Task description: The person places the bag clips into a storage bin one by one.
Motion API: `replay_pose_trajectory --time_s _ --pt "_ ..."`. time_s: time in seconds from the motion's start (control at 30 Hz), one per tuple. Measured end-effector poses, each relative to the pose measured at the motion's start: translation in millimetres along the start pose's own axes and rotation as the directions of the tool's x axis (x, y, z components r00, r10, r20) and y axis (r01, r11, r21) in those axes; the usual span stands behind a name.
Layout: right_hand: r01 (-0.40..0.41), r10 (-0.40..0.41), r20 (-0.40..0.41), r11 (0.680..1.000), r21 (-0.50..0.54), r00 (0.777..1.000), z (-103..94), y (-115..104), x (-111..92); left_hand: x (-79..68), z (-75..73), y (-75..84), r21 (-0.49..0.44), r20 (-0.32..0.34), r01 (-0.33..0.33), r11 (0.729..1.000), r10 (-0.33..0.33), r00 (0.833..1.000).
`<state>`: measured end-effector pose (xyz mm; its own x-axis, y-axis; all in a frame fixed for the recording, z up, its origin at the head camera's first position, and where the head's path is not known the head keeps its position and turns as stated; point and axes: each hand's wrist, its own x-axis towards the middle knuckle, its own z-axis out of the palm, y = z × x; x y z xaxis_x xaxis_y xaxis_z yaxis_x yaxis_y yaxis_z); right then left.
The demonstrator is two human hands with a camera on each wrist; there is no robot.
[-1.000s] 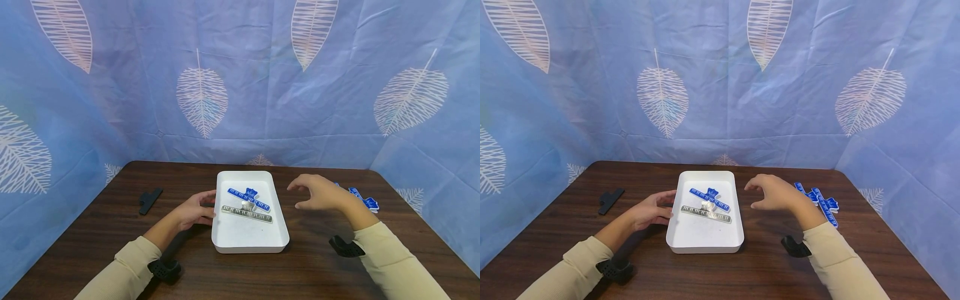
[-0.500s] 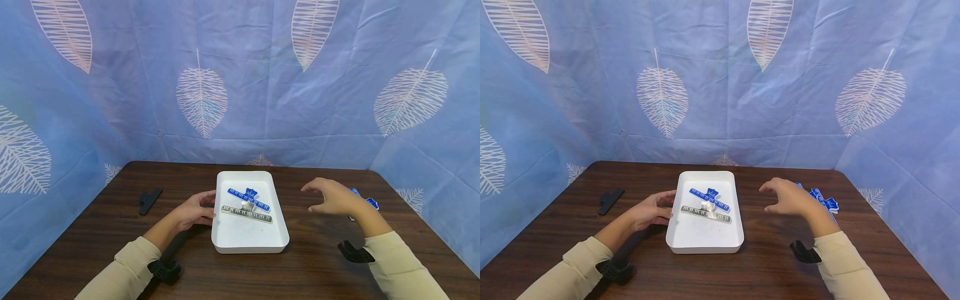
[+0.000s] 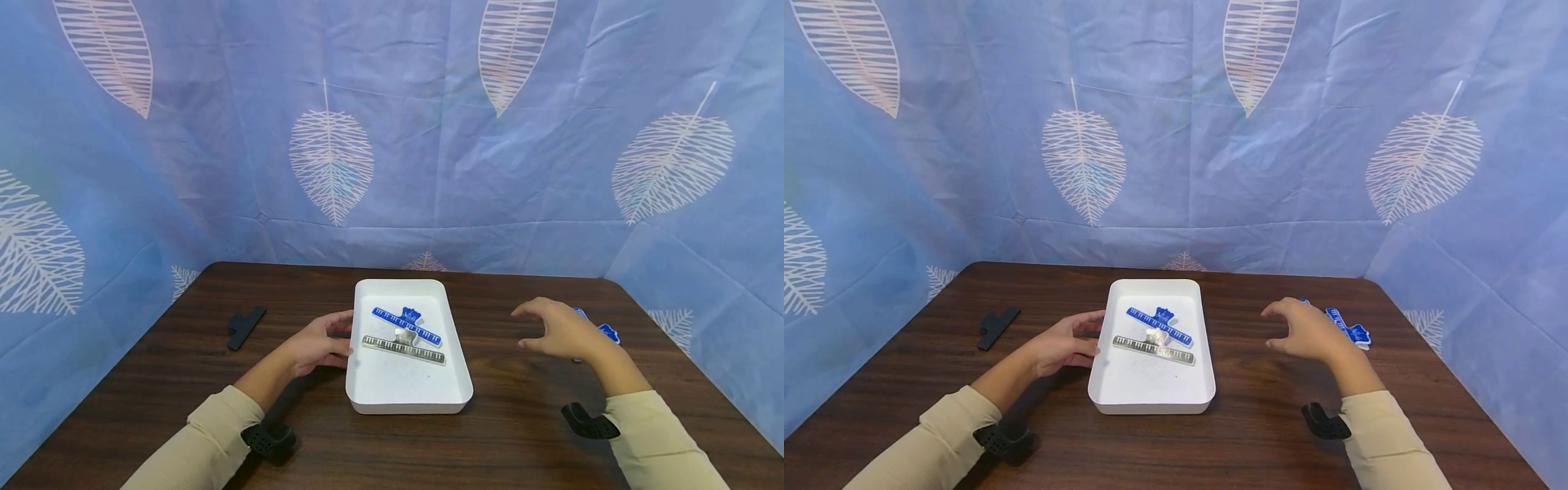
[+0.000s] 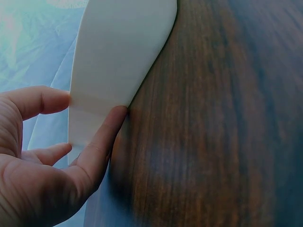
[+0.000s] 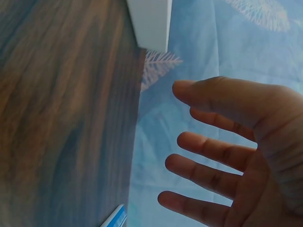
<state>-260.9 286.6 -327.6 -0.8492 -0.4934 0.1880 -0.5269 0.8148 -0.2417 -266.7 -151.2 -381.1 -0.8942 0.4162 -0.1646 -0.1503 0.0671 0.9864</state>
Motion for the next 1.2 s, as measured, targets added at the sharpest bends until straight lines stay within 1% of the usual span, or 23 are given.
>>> replay_pose_trajectory --time_s 0.23,0.43,0.7,0.9,1.07,1.2 --pt "-0.059 0.058 -0.024 0.998 -0.024 0.998 5.4 16 -6 0.1 0.0 -0.7 -0.003 -0.002 0.003 1.0 -0.003 1.0" --pt "-0.091 0.088 -0.052 0.995 -0.048 0.995 7.4 25 -10 0.1 -0.7 -1.9 -0.004 0.003 -0.001 1.0 0.001 1.0" --pt "-0.143 0.135 -0.098 0.986 -0.08 0.986 13.6 34 -12 0.6 1.8 -0.6 -0.007 -0.02 0.009 1.0 -0.009 1.0" --pt "-0.211 0.201 -0.099 0.971 -0.112 0.975 14.3 40 -13 -0.4 3.6 1.4 -0.002 -0.024 0.011 1.0 -0.011 1.0" --pt "-0.245 0.233 -0.099 0.961 -0.128 0.967 15.3 47 -11 -1.0 3.6 2.5 0.0 -0.022 0.013 1.0 -0.013 1.0" --pt "-0.291 0.278 -0.108 0.947 -0.134 0.955 16.3 52 -9 -1.0 3.2 2.1 -0.003 -0.024 0.015 1.0 -0.015 1.0"
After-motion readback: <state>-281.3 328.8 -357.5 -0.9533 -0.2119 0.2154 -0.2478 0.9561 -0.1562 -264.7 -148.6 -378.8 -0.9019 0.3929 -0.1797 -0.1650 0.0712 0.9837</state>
